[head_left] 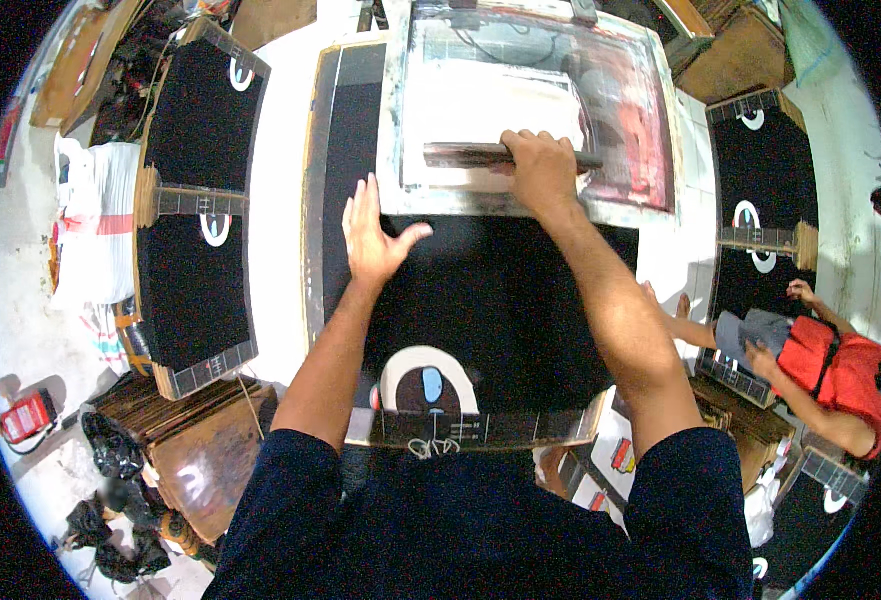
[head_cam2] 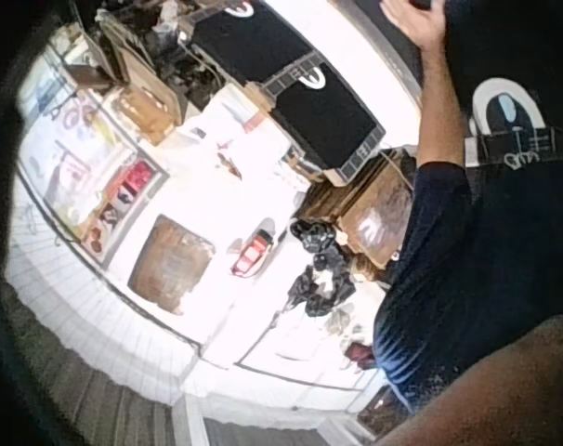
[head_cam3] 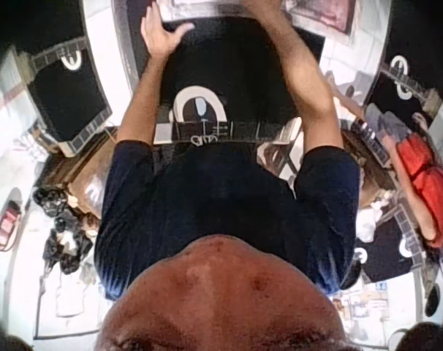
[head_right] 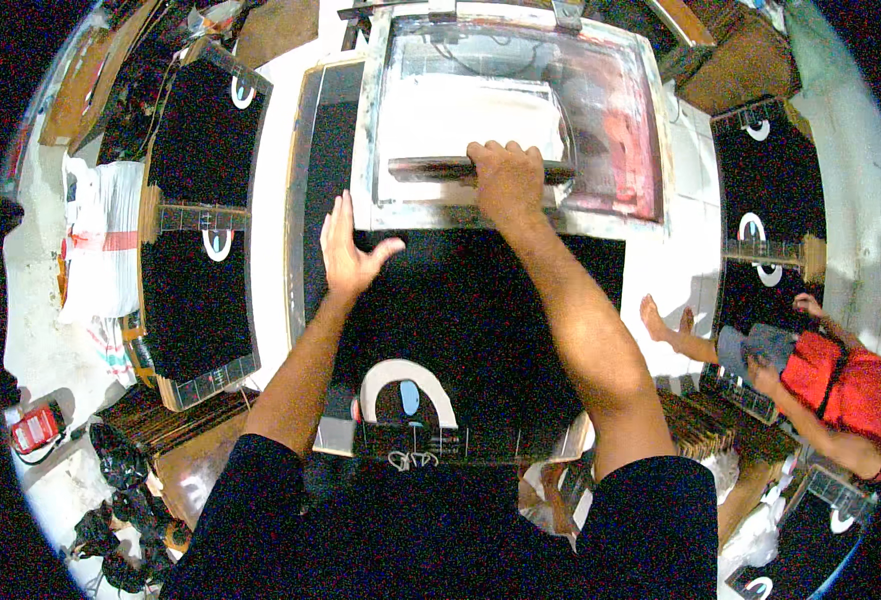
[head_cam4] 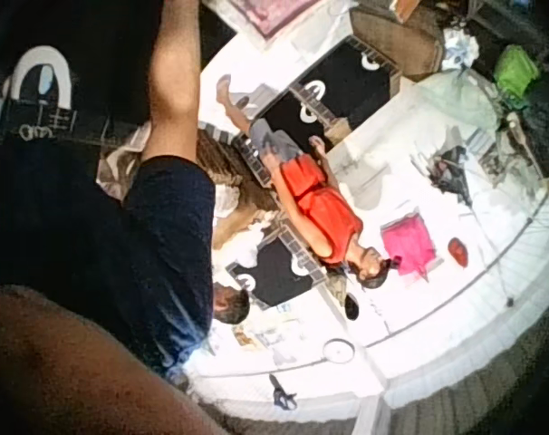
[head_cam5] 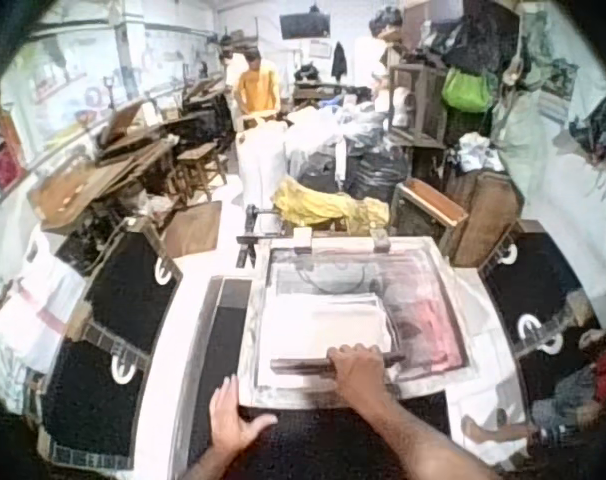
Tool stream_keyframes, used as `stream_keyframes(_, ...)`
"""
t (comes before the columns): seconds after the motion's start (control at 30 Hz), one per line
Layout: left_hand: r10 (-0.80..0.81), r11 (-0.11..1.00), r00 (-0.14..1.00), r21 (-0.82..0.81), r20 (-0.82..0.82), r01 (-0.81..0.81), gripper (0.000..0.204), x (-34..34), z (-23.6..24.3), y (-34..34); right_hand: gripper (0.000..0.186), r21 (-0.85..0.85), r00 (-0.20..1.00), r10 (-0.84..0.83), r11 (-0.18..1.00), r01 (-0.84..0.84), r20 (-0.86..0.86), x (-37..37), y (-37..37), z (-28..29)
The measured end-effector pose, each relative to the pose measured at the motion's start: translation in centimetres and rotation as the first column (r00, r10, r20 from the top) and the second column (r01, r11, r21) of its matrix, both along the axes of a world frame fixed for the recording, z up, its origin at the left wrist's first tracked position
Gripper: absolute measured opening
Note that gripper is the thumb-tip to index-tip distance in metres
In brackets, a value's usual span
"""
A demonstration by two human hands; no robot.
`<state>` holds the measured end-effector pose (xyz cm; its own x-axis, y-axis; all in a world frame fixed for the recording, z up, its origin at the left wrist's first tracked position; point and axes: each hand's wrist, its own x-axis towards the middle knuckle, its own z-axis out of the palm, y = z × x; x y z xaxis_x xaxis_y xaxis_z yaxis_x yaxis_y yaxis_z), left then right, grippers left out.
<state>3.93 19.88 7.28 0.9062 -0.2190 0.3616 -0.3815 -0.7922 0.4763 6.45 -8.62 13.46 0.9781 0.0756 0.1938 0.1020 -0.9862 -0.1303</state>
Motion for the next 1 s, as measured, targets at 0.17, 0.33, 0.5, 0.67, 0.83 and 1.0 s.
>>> stream_keyframes(0.17,0.028,0.994,0.999,0.102,-0.027,-0.025,0.114,0.3,-0.8,-0.4,0.024,0.013,0.981,0.0,1.0,-0.003,0.192,7.9,-2.2,-0.1)
stream_keyframes(0.33,0.026,0.99,0.995,0.138,-0.095,-0.013,0.116,0.4,-0.7,-0.2,0.024,-0.062,0.978,-0.012,0.998,0.026,0.207,15.9,-2.6,-0.6)
stream_keyframes(0.5,0.02,0.991,0.997,0.13,-0.069,-0.011,0.111,0.4,-0.4,-0.4,0.031,-0.078,0.98,0.052,0.996,-0.037,0.191,15.4,-1.5,-1.6)
stream_keyframes(0.67,0.0,0.995,0.999,0.1,-0.032,0.004,0.107,0.3,-0.5,-0.3,0.025,-0.09,0.965,0.248,0.966,-0.241,0.081,10.0,-0.8,-0.5)
stream_keyframes(0.83,-0.009,0.997,1.0,0.071,0.002,0.009,0.1,0.4,-0.8,-0.3,0.012,-0.065,0.986,0.153,0.987,-0.149,0.067,2.3,-0.6,0.4)
stream_keyframes(1.0,0.012,0.995,1.0,0.095,-0.028,-0.01,0.098,0.3,-0.7,-0.5,0.009,-0.019,0.967,0.161,0.987,-0.16,0.196,2.1,-1.4,-0.3)
